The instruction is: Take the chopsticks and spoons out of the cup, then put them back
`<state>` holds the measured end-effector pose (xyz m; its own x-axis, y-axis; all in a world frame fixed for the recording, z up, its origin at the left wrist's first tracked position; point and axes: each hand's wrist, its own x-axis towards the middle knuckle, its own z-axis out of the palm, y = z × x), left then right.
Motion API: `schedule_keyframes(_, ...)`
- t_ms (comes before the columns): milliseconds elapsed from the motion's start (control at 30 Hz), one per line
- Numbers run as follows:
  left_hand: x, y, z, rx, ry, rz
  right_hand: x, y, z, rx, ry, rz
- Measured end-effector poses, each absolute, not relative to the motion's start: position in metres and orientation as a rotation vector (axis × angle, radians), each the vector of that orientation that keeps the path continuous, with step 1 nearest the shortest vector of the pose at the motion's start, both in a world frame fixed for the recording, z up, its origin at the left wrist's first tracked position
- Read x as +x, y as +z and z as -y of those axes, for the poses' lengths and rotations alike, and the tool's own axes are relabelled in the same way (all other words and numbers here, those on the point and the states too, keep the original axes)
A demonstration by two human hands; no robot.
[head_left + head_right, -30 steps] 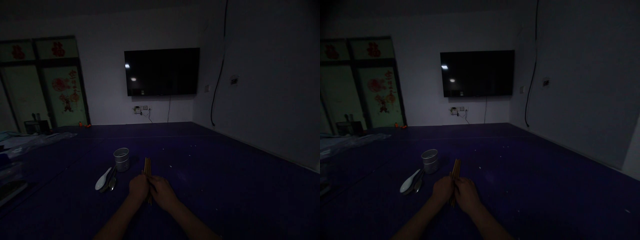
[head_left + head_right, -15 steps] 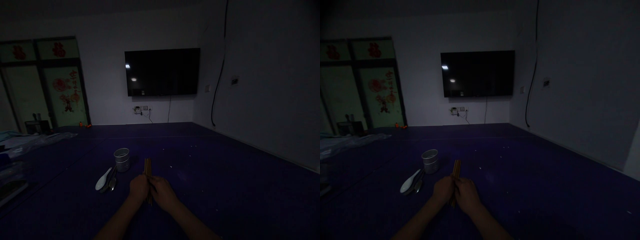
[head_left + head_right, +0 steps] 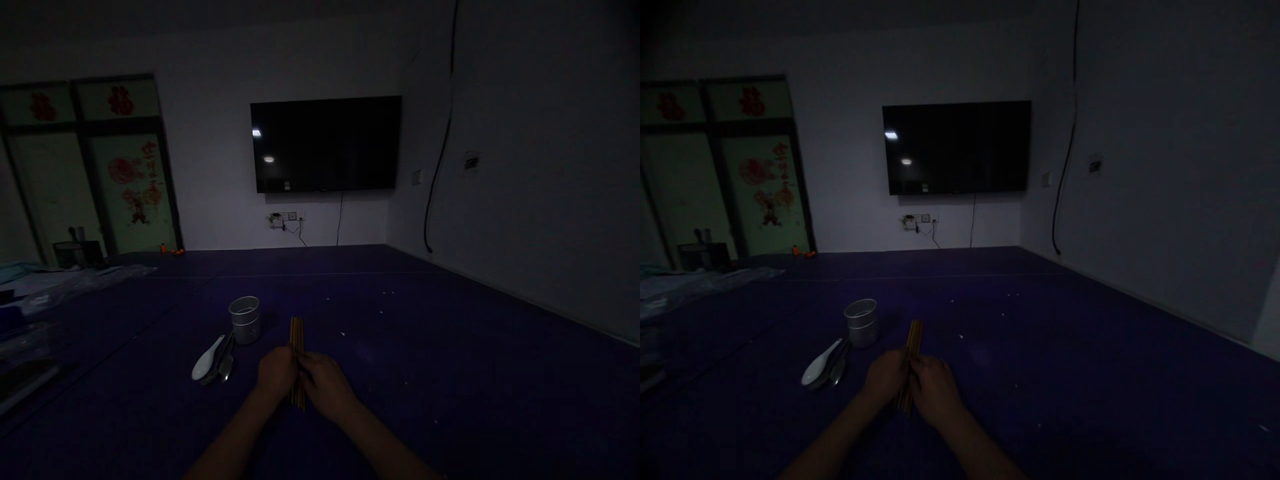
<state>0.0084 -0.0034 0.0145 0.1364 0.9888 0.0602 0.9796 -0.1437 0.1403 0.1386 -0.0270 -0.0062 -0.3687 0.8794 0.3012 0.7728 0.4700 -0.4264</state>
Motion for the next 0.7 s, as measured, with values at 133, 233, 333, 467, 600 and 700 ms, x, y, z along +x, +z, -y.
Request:
schedule_keyframes(133, 0.0078, 0.0109, 0.0043, 2.348, 0.224, -2.012, 0.1391, -0.0063, 0.0264, -1.328, 0.290, 2.244)
schedule_keyframes(233, 0.0074, 0.0097, 0.0056, 2.376, 0.232, -2.003, 0.1394, -0.0066, 0.0257, -1.319, 0.292, 2.238)
schedule_keyframes(333, 0.0078, 0.0107, 0.0069, 2.387, 0.210, -2.014, 0.1396, -0.0074, 0.0245, -1.309, 0.300, 2.241)
schedule_keyframes(467, 0.0089, 0.0129, 0.0076, 2.389, 0.167, -2.012, 0.1391, -0.0090, 0.0225, -1.320, 0.287, 2.255)
schedule_keyframes(600, 0.0095, 0.0138, 0.0071, 2.395, 0.161, -1.995, 0.1386, -0.0094, 0.0222, -1.346, 0.274, 2.236)
schedule_keyframes(700, 0.0097, 0.0140, 0.0068, 2.388, 0.147, -1.988, 0.1390, -0.0099, 0.0222, -1.331, 0.285, 2.248)
